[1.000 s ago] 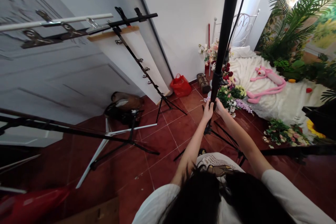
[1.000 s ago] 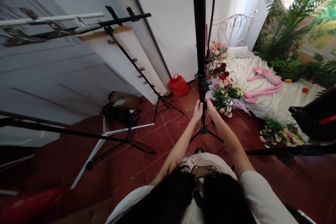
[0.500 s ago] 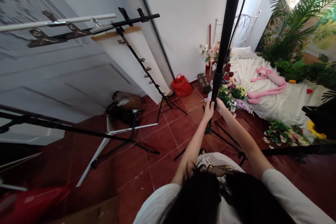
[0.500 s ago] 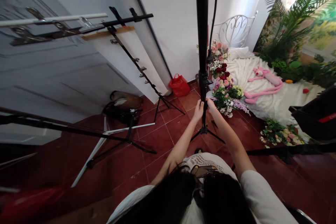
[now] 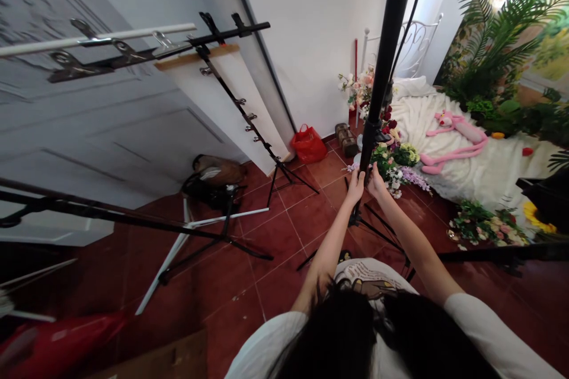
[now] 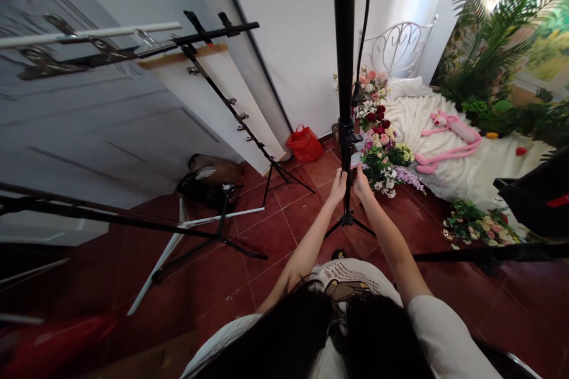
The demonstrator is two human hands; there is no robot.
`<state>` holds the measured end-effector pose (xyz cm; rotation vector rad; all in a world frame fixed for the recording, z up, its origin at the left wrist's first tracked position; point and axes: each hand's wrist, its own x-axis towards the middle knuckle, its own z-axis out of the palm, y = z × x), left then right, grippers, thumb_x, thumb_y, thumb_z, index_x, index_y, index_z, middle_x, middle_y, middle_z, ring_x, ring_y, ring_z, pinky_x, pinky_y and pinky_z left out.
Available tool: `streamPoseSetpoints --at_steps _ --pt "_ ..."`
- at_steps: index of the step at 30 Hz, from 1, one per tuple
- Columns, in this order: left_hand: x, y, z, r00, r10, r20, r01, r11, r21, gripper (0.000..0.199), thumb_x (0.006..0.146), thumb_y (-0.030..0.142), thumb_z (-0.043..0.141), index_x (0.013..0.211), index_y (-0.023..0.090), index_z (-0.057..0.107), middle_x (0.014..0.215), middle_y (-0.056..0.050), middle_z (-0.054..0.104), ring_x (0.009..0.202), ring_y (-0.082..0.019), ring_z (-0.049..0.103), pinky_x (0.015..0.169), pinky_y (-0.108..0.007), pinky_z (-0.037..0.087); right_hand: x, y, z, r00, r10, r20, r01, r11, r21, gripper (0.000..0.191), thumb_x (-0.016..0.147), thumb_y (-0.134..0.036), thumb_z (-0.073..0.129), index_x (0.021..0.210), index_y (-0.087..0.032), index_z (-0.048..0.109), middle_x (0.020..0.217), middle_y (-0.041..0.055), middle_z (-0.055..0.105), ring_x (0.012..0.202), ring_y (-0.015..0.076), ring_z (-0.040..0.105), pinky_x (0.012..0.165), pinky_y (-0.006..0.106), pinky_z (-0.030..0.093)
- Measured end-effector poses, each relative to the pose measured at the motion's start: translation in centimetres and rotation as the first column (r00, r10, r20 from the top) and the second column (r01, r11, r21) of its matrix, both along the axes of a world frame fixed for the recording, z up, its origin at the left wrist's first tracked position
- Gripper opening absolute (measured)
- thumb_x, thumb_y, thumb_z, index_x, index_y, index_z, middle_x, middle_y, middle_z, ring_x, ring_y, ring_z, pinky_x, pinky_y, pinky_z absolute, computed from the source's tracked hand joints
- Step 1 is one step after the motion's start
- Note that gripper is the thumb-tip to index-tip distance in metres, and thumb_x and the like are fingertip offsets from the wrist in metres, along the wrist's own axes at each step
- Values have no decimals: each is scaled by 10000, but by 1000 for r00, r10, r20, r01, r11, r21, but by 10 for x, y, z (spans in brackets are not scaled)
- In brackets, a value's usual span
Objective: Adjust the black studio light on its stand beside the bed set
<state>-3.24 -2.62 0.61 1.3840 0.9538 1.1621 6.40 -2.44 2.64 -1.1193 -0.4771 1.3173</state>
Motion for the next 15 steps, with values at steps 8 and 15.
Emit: streamPoseSetpoints --at_steps 8,15 --pt "14 -26 -16 974 222 -37 -220 974 53 517 1038 576 354 1356 199 507 1426 -154 583 1377 -219 528 1215 -409 373 10 -25 -8 995 -95 35 96 995 -25 293 876 -535 702 869 -244 677 959 18 784 946 148 734 849 236 572" --pt "22 -70 -83 918 285 -277 -359 893 -271 527 985 388 521 1435 122 454 1424 -251 558 1250 -272 652 1124 -429 471 51 -111 -40 996 -71 -58 66 995 -77 175 925 -415 657 1036 -296 721 1132 42 797 1134 196 745 1031 383 582"
